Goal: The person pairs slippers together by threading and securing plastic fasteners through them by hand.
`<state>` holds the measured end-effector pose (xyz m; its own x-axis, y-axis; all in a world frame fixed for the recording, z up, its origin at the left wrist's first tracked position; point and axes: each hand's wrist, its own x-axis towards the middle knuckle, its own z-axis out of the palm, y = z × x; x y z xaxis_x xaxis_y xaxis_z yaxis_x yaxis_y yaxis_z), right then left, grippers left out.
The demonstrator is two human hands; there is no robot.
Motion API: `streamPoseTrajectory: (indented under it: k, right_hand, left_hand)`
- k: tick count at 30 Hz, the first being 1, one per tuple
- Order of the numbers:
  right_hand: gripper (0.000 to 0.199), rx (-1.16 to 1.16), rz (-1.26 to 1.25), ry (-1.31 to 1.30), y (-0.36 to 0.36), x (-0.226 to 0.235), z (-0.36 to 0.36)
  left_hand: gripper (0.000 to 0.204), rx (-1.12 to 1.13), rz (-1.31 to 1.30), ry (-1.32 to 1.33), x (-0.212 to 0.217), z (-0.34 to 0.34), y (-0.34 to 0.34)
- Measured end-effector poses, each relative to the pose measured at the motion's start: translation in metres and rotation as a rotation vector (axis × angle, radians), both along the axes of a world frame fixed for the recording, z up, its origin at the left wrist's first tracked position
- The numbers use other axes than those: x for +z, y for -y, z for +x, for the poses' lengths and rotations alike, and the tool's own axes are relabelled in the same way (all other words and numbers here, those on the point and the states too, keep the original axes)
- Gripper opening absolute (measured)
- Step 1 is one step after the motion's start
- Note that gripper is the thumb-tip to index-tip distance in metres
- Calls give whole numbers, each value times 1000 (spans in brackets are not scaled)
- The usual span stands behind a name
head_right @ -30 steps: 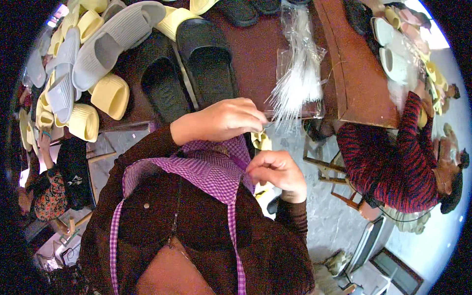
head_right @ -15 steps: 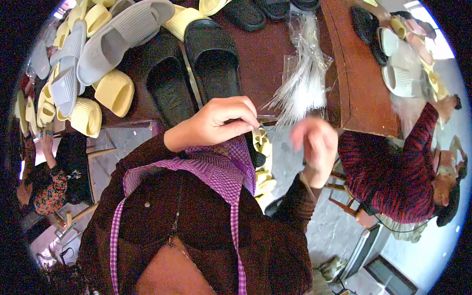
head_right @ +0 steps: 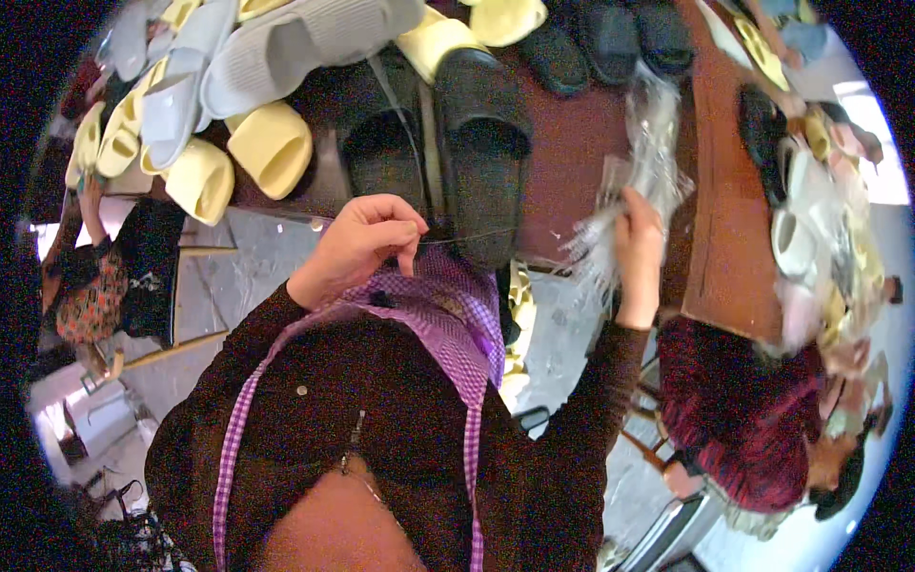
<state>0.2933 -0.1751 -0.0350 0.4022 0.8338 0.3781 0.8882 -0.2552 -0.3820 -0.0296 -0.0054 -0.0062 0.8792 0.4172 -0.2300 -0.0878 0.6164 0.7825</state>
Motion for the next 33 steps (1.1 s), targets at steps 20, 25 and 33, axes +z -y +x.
streamPoseTrajectory:
  k: [20,25,33]
  right_hand:
    - [14,469,165,81,-42,127,-135]
    - [7,416,90,-216,-14,139,-133]
    - [8,455,-105,-292,-7,129,-137]
  left_hand:
    - [6,210,1187,142,48,-14,-2]
    - [14,267,1618,184,63,-31,10]
    - [16,242,1796,183,40,-36,20]
